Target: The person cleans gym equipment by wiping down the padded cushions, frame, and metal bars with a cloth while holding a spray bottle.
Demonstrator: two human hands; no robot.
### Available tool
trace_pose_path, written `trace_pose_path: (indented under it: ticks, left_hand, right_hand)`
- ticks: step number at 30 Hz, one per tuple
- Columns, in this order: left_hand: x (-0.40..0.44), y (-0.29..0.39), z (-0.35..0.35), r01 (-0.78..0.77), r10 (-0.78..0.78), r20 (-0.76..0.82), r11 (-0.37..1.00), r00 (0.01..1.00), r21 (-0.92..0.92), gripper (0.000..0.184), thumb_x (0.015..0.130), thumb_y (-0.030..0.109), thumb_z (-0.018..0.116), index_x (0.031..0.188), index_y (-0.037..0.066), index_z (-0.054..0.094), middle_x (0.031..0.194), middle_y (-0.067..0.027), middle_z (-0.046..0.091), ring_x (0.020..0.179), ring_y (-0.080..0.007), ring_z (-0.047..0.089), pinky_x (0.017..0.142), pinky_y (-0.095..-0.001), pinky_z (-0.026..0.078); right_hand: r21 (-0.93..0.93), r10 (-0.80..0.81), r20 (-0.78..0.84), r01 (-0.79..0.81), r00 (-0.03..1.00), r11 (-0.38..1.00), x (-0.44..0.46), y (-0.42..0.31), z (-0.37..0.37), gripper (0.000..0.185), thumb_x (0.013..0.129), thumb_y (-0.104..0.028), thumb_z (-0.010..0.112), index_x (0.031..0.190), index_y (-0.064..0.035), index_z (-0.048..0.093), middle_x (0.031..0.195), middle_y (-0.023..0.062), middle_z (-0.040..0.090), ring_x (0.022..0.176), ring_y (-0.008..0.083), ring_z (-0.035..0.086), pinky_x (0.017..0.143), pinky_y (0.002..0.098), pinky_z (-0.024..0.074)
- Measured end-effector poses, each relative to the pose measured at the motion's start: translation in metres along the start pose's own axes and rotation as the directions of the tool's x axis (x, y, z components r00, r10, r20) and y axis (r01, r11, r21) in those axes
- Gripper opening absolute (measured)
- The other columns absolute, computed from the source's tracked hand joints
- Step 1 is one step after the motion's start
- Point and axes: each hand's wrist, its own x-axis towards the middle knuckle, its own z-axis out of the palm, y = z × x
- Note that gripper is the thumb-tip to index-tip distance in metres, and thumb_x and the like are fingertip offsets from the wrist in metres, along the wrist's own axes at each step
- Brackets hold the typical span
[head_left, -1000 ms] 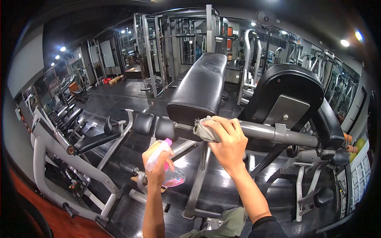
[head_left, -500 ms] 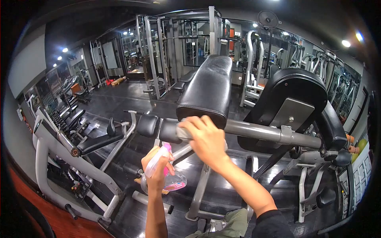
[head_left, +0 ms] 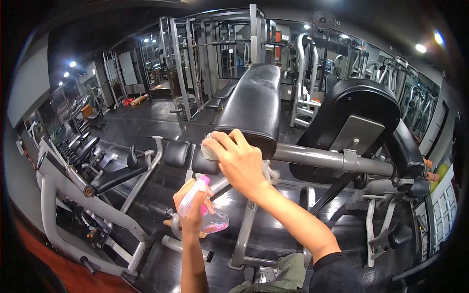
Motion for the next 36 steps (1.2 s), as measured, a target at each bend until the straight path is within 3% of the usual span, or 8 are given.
trace_pose_path:
  ticks: [2, 4, 8, 13, 20, 24, 29, 36]
  left_hand:
    - [0.001, 0.002, 0.003, 0.008, -0.008, -0.021, 1.0, 1.0, -0.015, 0.032, 0.09, 0.022, 0.054, 0.077, -0.007, 0.059, 0.073, -0.0107, 0.057, 0.043, -0.0163, 0.057, 0.047, -0.0271, 0.047]
    - [0.001, 0.001, 0.001, -0.003, 0.003, -0.008, 1.0, 1.0, -0.011, 0.032, 0.089, 0.022, 0.054, 0.077, -0.007, 0.059, 0.073, -0.0109, 0.057, 0.043, -0.0164, 0.057, 0.047, -0.0272, 0.048]
    - [0.002, 0.0, 0.005, -0.017, 0.017, 0.019, 1.0, 1.0, 0.009, 0.032, 0.089, 0.022, 0.055, 0.076, -0.007, 0.059, 0.074, -0.0114, 0.056, 0.043, -0.0164, 0.057, 0.047, -0.0275, 0.048]
    - [0.0, 0.004, 0.013, -0.007, 0.007, 0.007, 1.0, 1.0, 0.011, 0.032, 0.089, 0.022, 0.054, 0.077, -0.007, 0.059, 0.074, -0.0111, 0.057, 0.042, -0.0164, 0.057, 0.047, -0.0275, 0.048]
    - [-0.003, 0.007, 0.026, 0.017, -0.017, 0.013, 0.998, 1.0, 0.059, 0.032, 0.089, 0.022, 0.053, 0.076, -0.007, 0.058, 0.073, -0.0101, 0.056, 0.042, -0.0158, 0.055, 0.046, -0.0279, 0.048]
    - [-0.005, 0.009, 0.031, 0.014, -0.014, 0.007, 0.999, 1.0, 0.038, 0.032, 0.09, 0.022, 0.052, 0.076, -0.006, 0.058, 0.07, -0.0099, 0.056, 0.042, -0.0154, 0.055, 0.046, -0.028, 0.048]
    - [-0.007, -0.004, 0.022, -0.044, 0.035, 0.06, 0.987, 0.998, 0.154, 0.031, 0.09, 0.021, 0.051, 0.076, -0.005, 0.058, 0.068, -0.0093, 0.056, 0.041, -0.0151, 0.055, 0.046, -0.0271, 0.047]
    - [-0.011, 0.002, 0.024, -0.019, 0.015, 0.026, 0.988, 1.0, 0.156, 0.03, 0.091, 0.021, 0.05, 0.078, -0.005, 0.058, 0.066, -0.0082, 0.055, 0.041, -0.0154, 0.055, 0.047, -0.0267, 0.046]
  right_hand:
    - [-0.015, 0.003, 0.059, -0.002, 0.998, 1.0, -0.009, 0.008, -0.014, 0.031, 0.075, -0.009, 0.063, 0.104, -0.018, 0.064, 0.105, -0.0055, 0.061, 0.091, 0.0174, 0.058, 0.061, 0.0279, 0.0562]
    - [-0.021, 0.069, 0.049, -0.068, 0.996, 0.997, -0.026, 0.021, -0.034, 0.042, 0.066, -0.005, 0.07, 0.104, -0.0205, 0.066, 0.103, -0.007, 0.062, 0.089, 0.0179, 0.058, 0.061, 0.0293, 0.0569]
    - [-0.01, 0.195, -0.144, -0.198, 0.97, 0.98, -0.057, 0.044, -0.064, 0.048, 0.058, -0.003, 0.076, 0.102, -0.0221, 0.07, 0.102, -0.0065, 0.065, 0.082, 0.0189, 0.061, 0.063, 0.031, 0.056]
    - [0.03, 0.157, -0.215, -0.154, 0.964, 0.988, -0.041, 0.039, -0.046, 0.049, 0.059, -0.007, 0.079, 0.105, -0.0218, 0.069, 0.104, -0.0042, 0.065, 0.084, 0.0185, 0.062, 0.067, 0.0311, 0.0553]
    - [0.06, 0.089, -0.101, -0.083, 0.991, 0.995, -0.028, 0.028, -0.027, 0.052, 0.061, -0.005, 0.074, 0.11, -0.0182, 0.065, 0.109, -0.0042, 0.062, 0.09, 0.0173, 0.061, 0.065, 0.0299, 0.0565]
    - [0.084, 0.147, 0.054, -0.152, 0.988, 0.985, -0.045, 0.028, -0.04, 0.05, 0.062, -0.005, 0.074, 0.109, -0.017, 0.065, 0.11, -0.0033, 0.061, 0.092, 0.0187, 0.06, 0.066, 0.0313, 0.0575]
    - [0.106, 0.271, 0.085, -0.279, 0.959, 0.954, -0.066, 0.036, -0.057, 0.049, 0.063, -0.006, 0.076, 0.109, -0.0203, 0.065, 0.107, -0.0059, 0.062, 0.093, 0.0182, 0.061, 0.062, 0.0333, 0.0543]
    - [0.19, 0.217, 0.052, -0.223, 0.975, 0.956, -0.055, 0.015, -0.031, 0.051, 0.061, -0.003, 0.074, 0.109, -0.0173, 0.067, 0.109, -0.0023, 0.065, 0.092, 0.0203, 0.062, 0.067, 0.0333, 0.0559]
